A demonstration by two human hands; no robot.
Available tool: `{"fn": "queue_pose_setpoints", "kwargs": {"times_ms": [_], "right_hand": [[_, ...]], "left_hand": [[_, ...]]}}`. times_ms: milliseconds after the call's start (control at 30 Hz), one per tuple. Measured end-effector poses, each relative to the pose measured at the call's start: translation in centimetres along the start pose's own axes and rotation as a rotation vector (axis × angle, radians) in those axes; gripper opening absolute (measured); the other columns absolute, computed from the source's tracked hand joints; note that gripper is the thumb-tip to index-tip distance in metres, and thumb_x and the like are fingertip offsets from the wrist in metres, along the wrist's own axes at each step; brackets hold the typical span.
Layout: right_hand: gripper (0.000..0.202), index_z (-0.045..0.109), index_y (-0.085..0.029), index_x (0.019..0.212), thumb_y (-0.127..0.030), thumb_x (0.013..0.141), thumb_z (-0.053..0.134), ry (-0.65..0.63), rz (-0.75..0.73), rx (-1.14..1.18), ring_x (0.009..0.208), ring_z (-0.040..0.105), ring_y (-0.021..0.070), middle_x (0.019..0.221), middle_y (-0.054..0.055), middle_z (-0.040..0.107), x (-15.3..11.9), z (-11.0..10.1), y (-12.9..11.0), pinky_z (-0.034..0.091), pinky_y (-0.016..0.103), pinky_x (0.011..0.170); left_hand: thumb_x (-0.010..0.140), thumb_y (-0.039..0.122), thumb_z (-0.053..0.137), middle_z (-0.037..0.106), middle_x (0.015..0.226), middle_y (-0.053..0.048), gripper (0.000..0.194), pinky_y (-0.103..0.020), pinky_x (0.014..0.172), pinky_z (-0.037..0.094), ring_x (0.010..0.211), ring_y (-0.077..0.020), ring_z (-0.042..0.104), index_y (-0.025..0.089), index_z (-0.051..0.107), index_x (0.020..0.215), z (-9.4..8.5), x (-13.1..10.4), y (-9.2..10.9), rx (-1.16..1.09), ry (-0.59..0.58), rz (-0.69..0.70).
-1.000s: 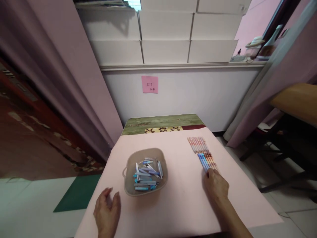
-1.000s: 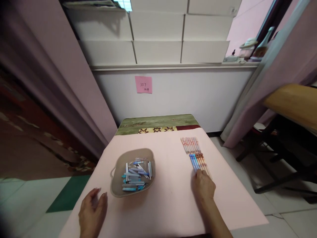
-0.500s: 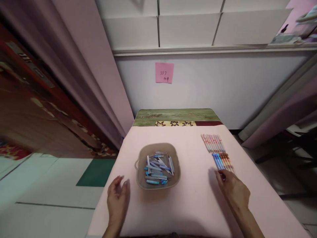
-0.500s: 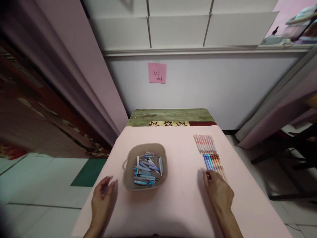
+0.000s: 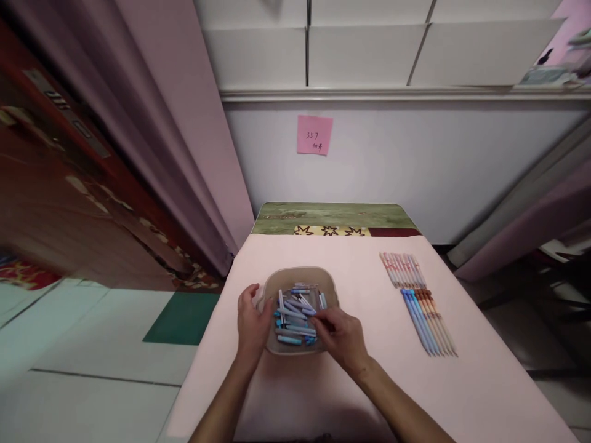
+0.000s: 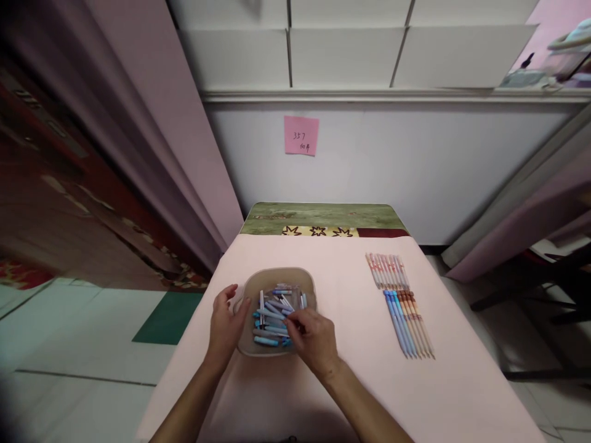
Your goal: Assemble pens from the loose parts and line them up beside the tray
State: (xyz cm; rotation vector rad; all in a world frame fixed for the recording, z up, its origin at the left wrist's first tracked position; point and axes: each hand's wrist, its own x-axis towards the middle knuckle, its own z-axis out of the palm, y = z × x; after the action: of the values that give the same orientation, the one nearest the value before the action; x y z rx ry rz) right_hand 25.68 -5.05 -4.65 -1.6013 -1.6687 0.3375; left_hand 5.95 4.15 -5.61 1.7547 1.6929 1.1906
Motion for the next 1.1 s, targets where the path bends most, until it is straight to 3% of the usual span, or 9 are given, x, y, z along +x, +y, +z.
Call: {"fn": "queue_pose_setpoints", "kwargs": {"times_ms": [100,200,367,567,667,833,967,1100], "right_hand": [[0.019,0.069,-0.020,0.081,-0.028,0.089,0.054,0.049,-0.130,-0.056,0.064,0.062,0.0107,0.071,0.001,0.068,-0.3,1.6,1.0,0.039,0.018,0.062],[0.017,0.069,-0.020,0.082,-0.027,0.089,0.055,0.112,-0.205,-0.087,0.064,0.062,0.0109,0.070,0.001,0.069,0.2,2.2,2.3,0.039,0.019,0.061],[0.016,0.068,-0.019,0.084,-0.027,0.089,0.056,0.184,-0.151,0.004,0.068,0.064,0.0114,0.076,0.002,0.070,1.7,2.0,3.2,0.041,0.018,0.065],[0.022,0.068,-0.016,0.094,-0.028,0.091,0.050,0.307,-0.010,0.209,0.057,0.056,0.0100,0.073,0.002,0.067,1.0,2.0,3.5,0.043,0.019,0.057],[0.026,0.067,-0.015,0.097,-0.031,0.092,0.047,0.310,0.056,0.225,0.054,0.054,0.0104,0.067,0.001,0.064,1.1,1.9,3.3,0.042,0.019,0.055],[0.026,0.068,-0.019,0.095,-0.032,0.092,0.045,0.095,0.081,0.092,0.063,0.060,0.0121,0.073,0.001,0.068,3.3,0.5,2.6,0.043,0.019,0.061],[0.030,0.066,-0.023,0.103,-0.027,0.096,0.037,-0.175,0.119,-0.324,0.086,0.064,0.0138,0.096,0.003,0.071,6.9,-0.6,2.1,0.044,0.020,0.075],[0.022,0.068,-0.019,0.096,-0.021,0.091,0.046,-0.319,0.114,-0.456,0.089,0.065,0.0184,0.096,0.008,0.071,10.3,0.9,2.2,0.045,0.025,0.076]], "left_hand": [[0.083,0.034,0.050,0.057,0.120,-0.014,0.045,-0.039,0.088,0.047,0.104,-0.0252,0.058,0.015,0.047,0.123,0.7,-0.6,-1.0,-0.068,-0.099,-0.113],[0.085,0.028,0.043,0.064,0.111,-0.010,0.033,-0.037,0.087,0.046,0.100,-0.0235,0.060,0.018,0.052,0.115,1.3,-0.2,-1.3,-0.099,-0.142,-0.113],[0.082,0.024,0.045,0.067,0.100,-0.007,0.029,-0.035,0.083,0.046,0.092,-0.0224,0.062,0.019,0.056,0.108,2.4,1.2,-0.9,-0.159,-0.106,-0.135],[0.082,0.025,0.045,0.067,0.102,-0.008,0.032,-0.036,0.086,0.045,0.094,-0.0228,0.061,0.019,0.056,0.112,2.6,1.0,-1.2,-0.163,-0.113,-0.135],[0.082,0.025,0.046,0.067,0.104,-0.008,0.031,-0.037,0.087,0.044,0.096,-0.0234,0.061,0.019,0.056,0.111,2.6,1.0,-1.4,-0.155,-0.111,-0.130],[0.079,0.024,0.050,0.068,0.101,-0.008,0.030,-0.037,0.086,0.045,0.093,-0.0229,0.062,0.019,0.058,0.108,3.0,1.6,-2.0,-0.191,-0.131,-0.156],[0.077,0.034,0.058,0.067,0.105,-0.011,0.035,-0.037,0.086,0.046,0.095,-0.0231,0.062,0.017,0.058,0.107,2.5,2.0,-1.9,-0.212,-0.099,-0.216],[0.076,0.043,0.059,0.065,0.106,-0.012,0.046,-0.036,0.080,0.048,0.090,-0.0225,0.063,0.016,0.056,0.113,0.8,1.7,-0.5,-0.220,-0.028,-0.236]]}}
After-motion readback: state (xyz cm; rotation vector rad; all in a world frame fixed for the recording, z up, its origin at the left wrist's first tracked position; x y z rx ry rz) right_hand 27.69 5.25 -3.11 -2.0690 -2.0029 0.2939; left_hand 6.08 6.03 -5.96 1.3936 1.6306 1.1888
